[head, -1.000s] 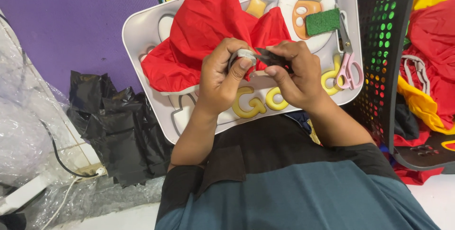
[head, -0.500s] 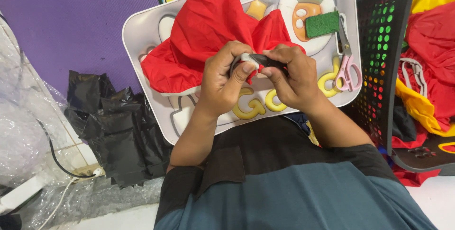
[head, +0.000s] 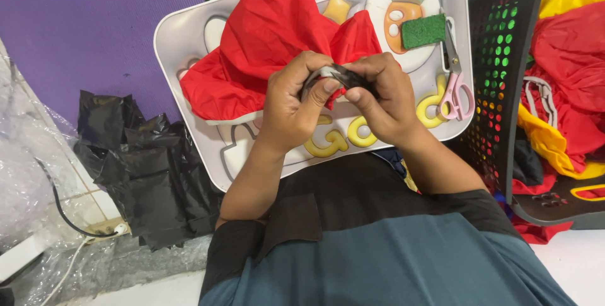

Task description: The person trims the white elastic edge of a red fabric item using a pair of small scissors. They repeatedly cut small sections of the elastic, adjust the fabric, and place the scissors down on a white tray before picking them up again to continue the task.

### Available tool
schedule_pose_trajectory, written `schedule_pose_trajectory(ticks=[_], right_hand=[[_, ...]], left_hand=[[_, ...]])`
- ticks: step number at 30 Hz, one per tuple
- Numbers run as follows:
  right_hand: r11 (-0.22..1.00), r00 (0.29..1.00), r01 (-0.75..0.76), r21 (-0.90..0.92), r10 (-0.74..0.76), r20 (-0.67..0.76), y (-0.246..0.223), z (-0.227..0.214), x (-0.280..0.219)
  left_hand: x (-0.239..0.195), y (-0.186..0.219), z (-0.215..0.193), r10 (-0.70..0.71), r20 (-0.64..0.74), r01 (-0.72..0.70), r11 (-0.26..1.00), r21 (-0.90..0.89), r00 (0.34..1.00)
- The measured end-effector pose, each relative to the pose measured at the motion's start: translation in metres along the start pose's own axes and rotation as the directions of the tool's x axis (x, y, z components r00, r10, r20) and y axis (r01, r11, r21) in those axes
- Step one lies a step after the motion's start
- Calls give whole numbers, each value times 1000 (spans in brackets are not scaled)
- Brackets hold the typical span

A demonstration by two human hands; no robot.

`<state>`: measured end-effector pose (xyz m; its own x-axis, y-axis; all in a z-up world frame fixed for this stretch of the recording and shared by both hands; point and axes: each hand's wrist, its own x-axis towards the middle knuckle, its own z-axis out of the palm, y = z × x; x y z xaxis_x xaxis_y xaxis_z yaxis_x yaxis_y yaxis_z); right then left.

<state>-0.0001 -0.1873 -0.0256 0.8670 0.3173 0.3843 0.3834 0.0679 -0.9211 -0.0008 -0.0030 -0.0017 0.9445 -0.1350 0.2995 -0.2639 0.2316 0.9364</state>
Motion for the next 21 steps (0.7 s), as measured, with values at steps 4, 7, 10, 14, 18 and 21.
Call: schedule_pose_trajectory(ticks=[4,7,10,14,18,21], right_hand=[[994,999,43,-96,-44,-5,-5,3,3],[989,997,72,-126,-74,-8,-3,3,3],[989,997,72,-127,-75,-18,-2,2,2],[987,996,86,-133,-90,-19,-2,2,2],[998,996,49,-29,-51,-67,2,-3,-1],[995,998,55,-78,-58,-29,-1,-1,3]], left_hand=[[0,1,1,4,3,-4,999,35,1000],[0,2,1,13,2,-13,999,38,1000],[0,0,1,12,-3,-12,999,34,1000],[1,-2,0,11,-4,-11,999,33,1000],[2,2,0,18,-1,-18,999,30,1000],[3,2,0,27,0,-27,998,51,1000]])
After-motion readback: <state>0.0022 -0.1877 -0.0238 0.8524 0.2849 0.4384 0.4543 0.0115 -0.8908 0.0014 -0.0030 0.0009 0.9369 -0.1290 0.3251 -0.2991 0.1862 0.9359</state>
